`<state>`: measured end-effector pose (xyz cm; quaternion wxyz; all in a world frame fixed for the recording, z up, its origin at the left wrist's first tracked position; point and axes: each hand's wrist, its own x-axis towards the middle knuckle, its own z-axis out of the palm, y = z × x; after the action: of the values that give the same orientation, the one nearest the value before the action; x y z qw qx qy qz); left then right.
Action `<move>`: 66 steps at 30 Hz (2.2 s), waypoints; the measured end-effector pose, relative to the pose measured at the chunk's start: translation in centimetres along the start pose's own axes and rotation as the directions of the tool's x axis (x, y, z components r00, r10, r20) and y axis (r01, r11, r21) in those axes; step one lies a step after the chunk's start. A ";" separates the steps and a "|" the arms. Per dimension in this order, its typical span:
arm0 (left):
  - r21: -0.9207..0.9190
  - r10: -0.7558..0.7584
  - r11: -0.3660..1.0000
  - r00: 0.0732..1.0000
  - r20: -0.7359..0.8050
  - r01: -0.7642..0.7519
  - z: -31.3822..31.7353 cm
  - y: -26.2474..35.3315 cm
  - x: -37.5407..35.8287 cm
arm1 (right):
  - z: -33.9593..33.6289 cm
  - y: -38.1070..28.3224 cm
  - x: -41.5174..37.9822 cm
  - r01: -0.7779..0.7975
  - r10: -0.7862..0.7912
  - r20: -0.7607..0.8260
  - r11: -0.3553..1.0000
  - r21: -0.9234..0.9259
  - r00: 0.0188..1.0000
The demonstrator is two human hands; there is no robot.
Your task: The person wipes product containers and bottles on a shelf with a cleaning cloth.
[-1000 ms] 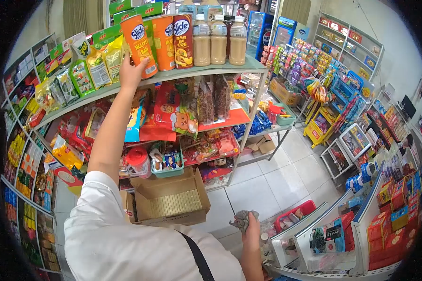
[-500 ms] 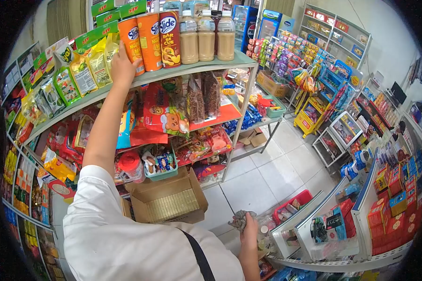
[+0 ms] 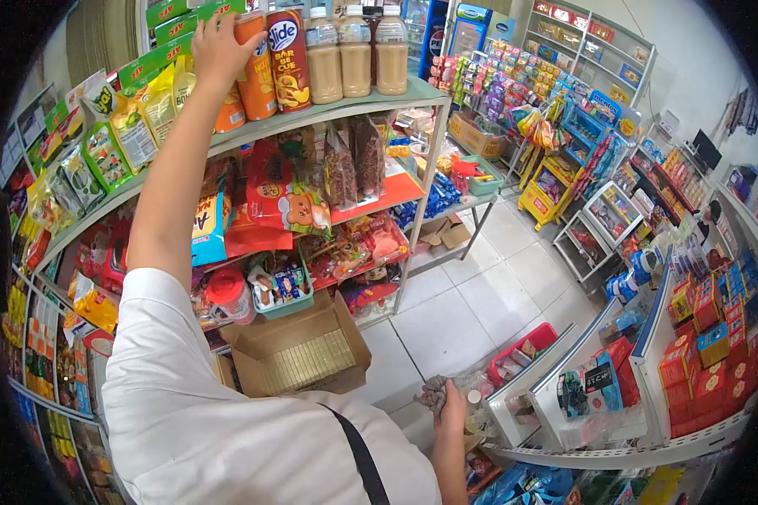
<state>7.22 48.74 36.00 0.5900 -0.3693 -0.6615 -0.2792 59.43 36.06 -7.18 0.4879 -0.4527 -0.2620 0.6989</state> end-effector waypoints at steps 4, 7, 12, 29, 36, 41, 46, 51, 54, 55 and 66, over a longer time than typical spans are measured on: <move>-0.206 -0.020 0.978 0.978 -0.210 -0.025 0.0 0.4 -1.4 | 0.4 0.4 -0.4 -0.064 0.064 -0.008 0.997 0.050 0.998; -0.456 -0.140 0.888 0.976 -0.169 0.048 -1.1 1.2 -2.4 | 0.1 0.8 -0.2 -0.063 0.063 0.007 0.997 0.039 0.998; -0.574 -0.096 0.811 0.941 -0.324 -0.115 -3.9 2.3 -3.9 | 0.2 0.7 -0.2 -0.075 0.073 0.051 0.996 0.043 0.996; -0.770 0.690 -0.275 0.675 0.259 0.576 -22.1 16.6 -26.3 | 13.6 -12.0 -9.4 0.944 -0.761 0.560 0.236 -0.231 0.328; -0.855 0.759 -0.239 0.637 0.131 0.460 -24.8 19.0 -32.2 | 13.6 -11.4 -9.2 0.774 -0.476 0.646 0.126 -0.621 0.596; -0.774 0.796 -0.335 0.601 0.073 0.537 -25.6 19.4 -34.5 | 12.8 -11.6 -9.5 0.752 -0.454 0.623 0.191 -0.631 0.637; -0.730 0.684 -0.453 0.725 0.083 0.512 -25.7 21.0 -34.9 | 10.3 -11.2 -6.9 0.679 -0.484 0.482 0.435 -0.592 0.731; -0.742 0.457 -0.480 0.856 0.243 0.467 -24.7 21.1 -32.1 | 8.7 -7.2 -5.5 0.531 -0.461 0.276 0.795 -0.295 0.843; -0.470 0.389 -0.631 0.776 0.496 0.617 -22.3 21.7 -31.8 | 11.0 -4.1 -6.2 0.588 -0.543 0.318 0.807 -0.060 0.777; -0.484 0.403 -0.637 0.794 0.454 0.600 -22.5 21.7 -31.7 | 11.0 -3.7 -6.0 0.586 -0.534 0.308 0.804 -0.106 0.788; -0.626 0.169 -0.593 0.838 0.519 0.507 -24.7 20.3 -28.0 | 13.2 -12.0 -7.5 0.916 -0.697 0.595 0.297 -0.269 0.401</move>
<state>38.91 36.03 10.71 -0.2671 -0.5797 -0.2184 -0.7382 53.91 34.77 11.31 0.5598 -0.2331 -0.7349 0.3036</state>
